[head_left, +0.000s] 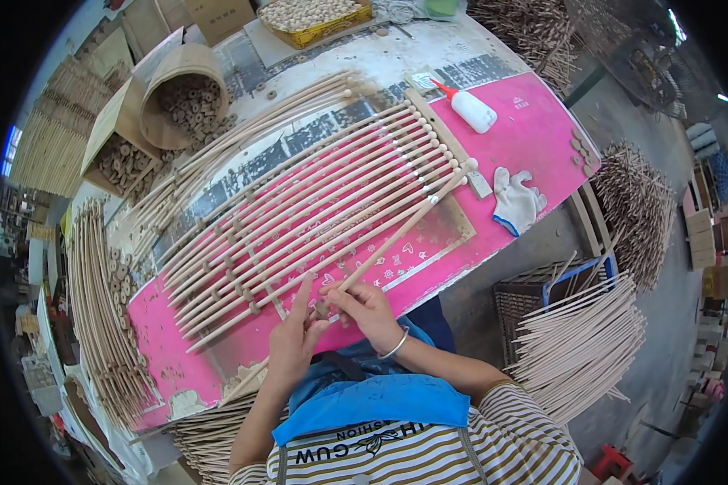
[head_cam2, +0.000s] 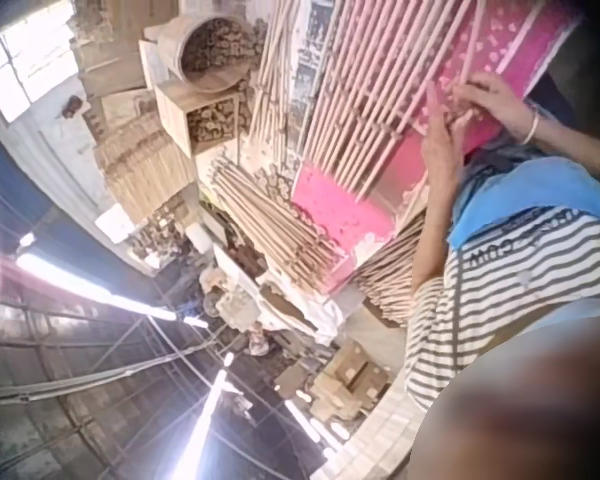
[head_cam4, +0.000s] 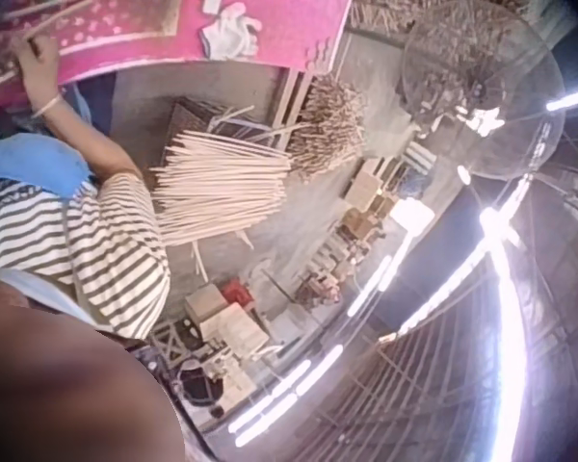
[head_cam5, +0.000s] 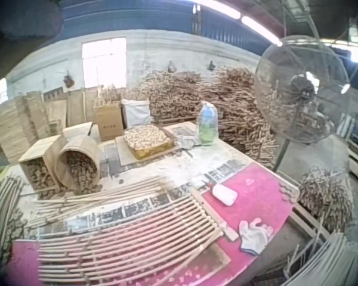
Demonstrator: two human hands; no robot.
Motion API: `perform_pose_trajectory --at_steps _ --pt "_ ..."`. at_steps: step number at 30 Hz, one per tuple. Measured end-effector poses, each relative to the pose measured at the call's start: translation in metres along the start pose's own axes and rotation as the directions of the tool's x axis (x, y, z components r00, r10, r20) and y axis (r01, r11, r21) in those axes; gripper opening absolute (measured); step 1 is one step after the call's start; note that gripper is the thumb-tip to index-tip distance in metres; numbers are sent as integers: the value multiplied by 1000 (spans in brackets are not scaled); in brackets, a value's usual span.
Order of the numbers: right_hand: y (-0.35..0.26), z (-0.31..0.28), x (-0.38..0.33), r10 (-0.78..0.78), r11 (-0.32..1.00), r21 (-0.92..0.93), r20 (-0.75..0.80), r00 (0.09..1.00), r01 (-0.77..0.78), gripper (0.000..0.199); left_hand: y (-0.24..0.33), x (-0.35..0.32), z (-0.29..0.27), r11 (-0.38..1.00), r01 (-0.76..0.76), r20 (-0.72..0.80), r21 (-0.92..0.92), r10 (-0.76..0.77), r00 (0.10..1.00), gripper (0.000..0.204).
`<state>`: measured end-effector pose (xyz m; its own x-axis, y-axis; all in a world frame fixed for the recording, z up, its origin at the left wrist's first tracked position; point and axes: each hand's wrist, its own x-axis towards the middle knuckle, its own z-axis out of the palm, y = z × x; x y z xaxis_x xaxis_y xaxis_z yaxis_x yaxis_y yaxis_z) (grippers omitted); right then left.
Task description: Assembling a wooden lattice structure by inserting wooden rods into holes in frame blocks and applying glue.
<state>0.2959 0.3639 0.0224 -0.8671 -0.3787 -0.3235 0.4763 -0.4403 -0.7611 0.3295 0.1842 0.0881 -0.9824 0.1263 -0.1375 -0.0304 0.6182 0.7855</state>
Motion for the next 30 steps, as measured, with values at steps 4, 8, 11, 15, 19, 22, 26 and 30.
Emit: perform_pose_trajectory --at_steps 4,8,11,15,19,22,26,30 --pt "-9 -10 -6 -1 984 -177 148 989 27 39 2 -1 0 987 65 67 -145 -55 996 69" --pt "3 -30 -4 46 997 -71 228 973 -30 39 -2 -3 2 993 67 101 -94 -57 993 65" --pt "-1 -33 -4 -44 999 20 194 980 41 36 -6 -6 0 978 102 122 -184 -80 989 62" --pt "-3 -40 -6 3 999 -39 273 962 8 28 0 -6 1 980 129 169 -152 -103 980 62" --pt "-44 -61 -8 -34 999 14 20 999 33 26 -6 -11 -7 976 167 151 -143 -145 978 48" --pt "-62 -91 -6 -152 988 -21 -90 984 150 29 -22 -20 -15 967 198 168 -160 -171 971 37" --pt "-71 -117 -8 -250 968 -54 -149 957 245 28 -25 -20 -20 950 231 191 -210 -192 963 29" --pt "-66 -131 -7 -292 956 -97 -210 933 278 29 -24 -20 -21 955 228 186 -191 -193 963 27"
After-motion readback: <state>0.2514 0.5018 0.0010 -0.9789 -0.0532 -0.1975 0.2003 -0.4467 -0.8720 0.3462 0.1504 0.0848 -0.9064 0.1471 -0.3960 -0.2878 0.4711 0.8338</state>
